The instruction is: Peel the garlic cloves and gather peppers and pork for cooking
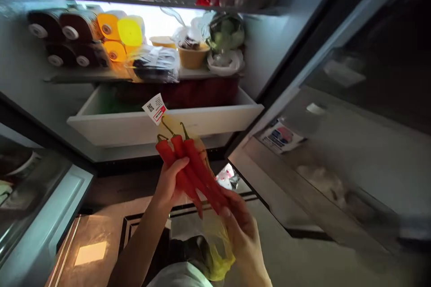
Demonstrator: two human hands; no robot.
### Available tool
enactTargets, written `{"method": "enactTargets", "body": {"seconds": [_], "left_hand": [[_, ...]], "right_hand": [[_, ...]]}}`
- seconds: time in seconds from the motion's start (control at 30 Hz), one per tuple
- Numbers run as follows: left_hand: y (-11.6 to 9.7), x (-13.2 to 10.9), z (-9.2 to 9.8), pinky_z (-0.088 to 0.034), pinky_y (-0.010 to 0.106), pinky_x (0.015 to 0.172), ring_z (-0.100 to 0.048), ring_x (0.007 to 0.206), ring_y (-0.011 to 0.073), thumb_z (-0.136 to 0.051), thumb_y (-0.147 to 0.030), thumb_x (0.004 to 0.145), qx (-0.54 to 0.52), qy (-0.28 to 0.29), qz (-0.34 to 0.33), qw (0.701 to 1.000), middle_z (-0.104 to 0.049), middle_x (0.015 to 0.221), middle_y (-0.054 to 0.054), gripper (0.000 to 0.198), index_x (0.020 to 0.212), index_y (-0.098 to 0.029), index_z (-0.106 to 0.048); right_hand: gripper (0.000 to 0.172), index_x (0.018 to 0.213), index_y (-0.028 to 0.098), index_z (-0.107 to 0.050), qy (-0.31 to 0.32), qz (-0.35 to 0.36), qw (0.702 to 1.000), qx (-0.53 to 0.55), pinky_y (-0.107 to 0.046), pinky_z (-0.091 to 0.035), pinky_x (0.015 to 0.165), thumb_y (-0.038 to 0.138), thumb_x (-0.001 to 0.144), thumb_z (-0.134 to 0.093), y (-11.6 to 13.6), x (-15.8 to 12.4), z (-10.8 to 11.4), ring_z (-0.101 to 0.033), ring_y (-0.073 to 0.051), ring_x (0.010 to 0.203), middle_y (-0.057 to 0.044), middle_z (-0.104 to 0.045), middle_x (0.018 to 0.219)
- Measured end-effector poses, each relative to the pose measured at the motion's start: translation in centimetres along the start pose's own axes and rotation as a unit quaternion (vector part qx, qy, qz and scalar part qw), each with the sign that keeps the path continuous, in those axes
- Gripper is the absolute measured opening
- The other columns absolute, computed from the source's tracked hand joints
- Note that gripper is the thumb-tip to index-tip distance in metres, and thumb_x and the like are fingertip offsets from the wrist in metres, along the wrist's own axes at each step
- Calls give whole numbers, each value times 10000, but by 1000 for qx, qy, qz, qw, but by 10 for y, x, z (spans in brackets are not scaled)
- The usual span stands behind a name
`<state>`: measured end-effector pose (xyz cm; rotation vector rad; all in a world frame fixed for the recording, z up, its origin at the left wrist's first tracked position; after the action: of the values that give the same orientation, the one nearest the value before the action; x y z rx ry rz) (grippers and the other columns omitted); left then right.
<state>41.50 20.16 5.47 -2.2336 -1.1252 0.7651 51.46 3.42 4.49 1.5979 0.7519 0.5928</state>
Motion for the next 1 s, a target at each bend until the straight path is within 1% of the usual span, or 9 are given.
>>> {"method": "enactTargets", "body": {"seconds": [0.1, 0.17, 0.27, 0.4, 0.53, 0.67, 0.8, 0.9, 1.0], "left_hand": [[42, -25, 13, -555, 274, 709, -718, 751, 186, -801, -258, 647, 6, 5, 38, 999, -754, 836, 23, 339, 930, -155, -645], [66, -43, 25, -549, 273, 687, -707, 702, 174, -808, -260, 643, 13, -9, 63, 998, -748, 808, 14, 334, 913, -156, -639], [95, -72, 38, -528, 252, 638, -675, 634, 146, -828, -260, 619, 20, -22, 96, 995, -727, 752, -5, 346, 890, -152, -642], [119, -103, 55, -520, 252, 619, -654, 628, 144, -851, -266, 573, 23, -37, 118, 992, -704, 720, -9, 390, 880, -144, -643], [129, -125, 73, -515, 244, 618, -654, 626, 140, -867, -256, 556, 19, -47, 129, 990, -710, 725, -1, 384, 850, -145, -645], [129, -138, 86, -537, 280, 675, -684, 673, 170, -864, -278, 568, 2, -55, 136, 989, -733, 788, 18, 383, 861, -139, -660], [126, -144, 93, -544, 306, 727, -692, 691, 183, -858, -301, 585, -8, -69, 136, 988, -741, 794, 30, 371, 855, -129, -671], [125, -146, 99, -544, 299, 734, -705, 723, 192, -840, -309, 615, -10, -79, 127, 989, -753, 821, 37, 365, 890, -127, -684], [126, -148, 99, -551, 307, 761, -719, 781, 214, -814, -323, 650, -15, -60, 132, 989, -760, 843, 56, 376, 941, -119, -693]], "right_hand": [[423, 1198, 363, -641, 20, -76, 997, 15, -303, -589, 746, 442, 793, -737, -31, -27, 35, -729, -207, 948, -51, -740, 1133], [424, 1145, 297, -675, 44, -102, 994, -18, -285, -579, 685, 433, 756, -777, -46, -46, 52, -734, -206, 862, -62, -768, 1017], [360, 998, 221, -725, 34, -119, 989, -75, -333, -589, 739, 444, 725, -797, -61, -73, 74, -737, -240, 857, -83, -779, 940], [420, 984, 194, -741, 19, -118, 988, -95, -385, -594, 801, 511, 712, -781, -76, -103, 86, -741, -276, 896, -101, -777, 992], [506, 996, 144, -747, 48, -121, 988, -78, -341, -592, 762, 548, 693, -783, -92, -124, 86, -740, -261, 851, -122, -777, 960], [468, 967, 140, -763, 46, -142, 986, -79, -285, -575, 675, 522, 698, -795, -104, -137, 93, -723, -221, 754, -91, -771, 868], [467, 949, 144, -776, 44, -156, 984, -77, -292, -576, 701, 530, 689, -802, -111, -143, 95, -720, -227, 768, -86, -770, 855], [468, 963, 147, -766, 70, -156, 983, -73, -275, -574, 720, 539, 708, -787, -113, -139, 81, -719, -222, 801, -91, -770, 874], [503, 1058, 151, -733, 111, -140, 982, -68, -266, -573, 751, 548, 750, -751, -108, -131, 57, -717, -218, 849, -98, -767, 937]]}}
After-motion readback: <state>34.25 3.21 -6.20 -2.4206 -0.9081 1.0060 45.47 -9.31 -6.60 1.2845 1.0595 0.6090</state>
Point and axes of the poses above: each hand's wrist, its own x-axis towards the middle knuckle, its own z-axis out of the back of the hand, y = z × x, the point moved 10 cm from there along x, towards the middle knuckle
